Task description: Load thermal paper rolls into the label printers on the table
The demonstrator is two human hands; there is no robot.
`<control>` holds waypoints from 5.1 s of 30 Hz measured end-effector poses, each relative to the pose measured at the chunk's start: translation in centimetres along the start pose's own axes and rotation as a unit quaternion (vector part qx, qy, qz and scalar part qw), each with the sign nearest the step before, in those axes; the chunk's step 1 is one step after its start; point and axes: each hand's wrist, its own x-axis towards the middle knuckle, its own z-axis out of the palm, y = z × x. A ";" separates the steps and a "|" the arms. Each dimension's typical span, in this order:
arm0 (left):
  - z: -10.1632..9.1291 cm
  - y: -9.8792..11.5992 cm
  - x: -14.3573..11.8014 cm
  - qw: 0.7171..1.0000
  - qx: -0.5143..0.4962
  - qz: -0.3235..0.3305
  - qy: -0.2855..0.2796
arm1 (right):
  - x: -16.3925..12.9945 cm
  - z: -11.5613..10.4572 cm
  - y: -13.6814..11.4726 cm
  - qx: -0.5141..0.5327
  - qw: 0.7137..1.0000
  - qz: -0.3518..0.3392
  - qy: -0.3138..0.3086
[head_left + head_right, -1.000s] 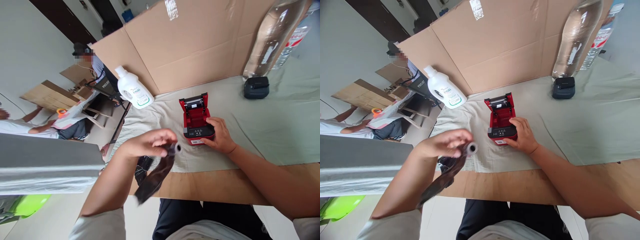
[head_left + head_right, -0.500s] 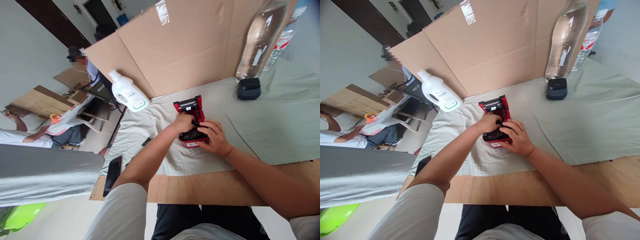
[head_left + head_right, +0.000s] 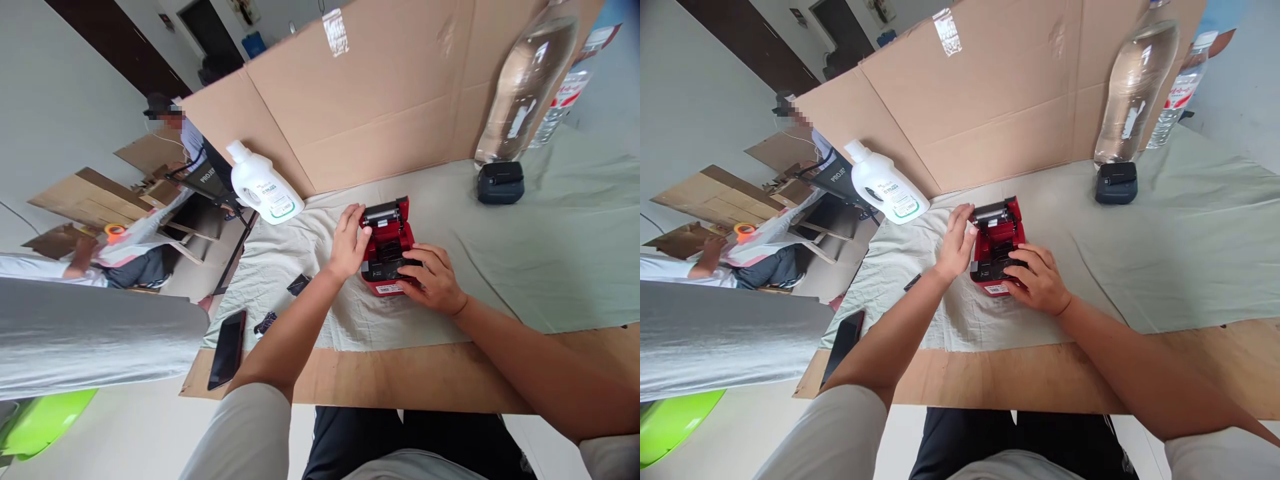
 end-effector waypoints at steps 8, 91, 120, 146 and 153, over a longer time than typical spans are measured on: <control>0.5 2.1 -7.2 0.999 -0.009 0.036 0.007 | -0.2 0.3 0.2 0.013 0.999 0.036 -0.005; -8.9 -2.7 -8.7 0.830 0.300 -0.326 -0.340 | 2.8 -1.3 13.5 -0.186 0.893 0.375 -0.163; 4.3 2.8 -9.5 0.679 -0.600 -0.411 0.098 | 0.9 2.6 -5.3 0.087 0.927 0.295 -0.213; 5.1 1.1 -9.3 0.624 -0.644 -0.441 0.035 | -0.3 3.1 -0.7 0.414 0.743 0.505 -0.146; 4.6 0.6 -9.4 0.665 -0.616 -0.422 -0.007 | -0.1 2.7 -0.8 0.435 0.742 0.483 -0.164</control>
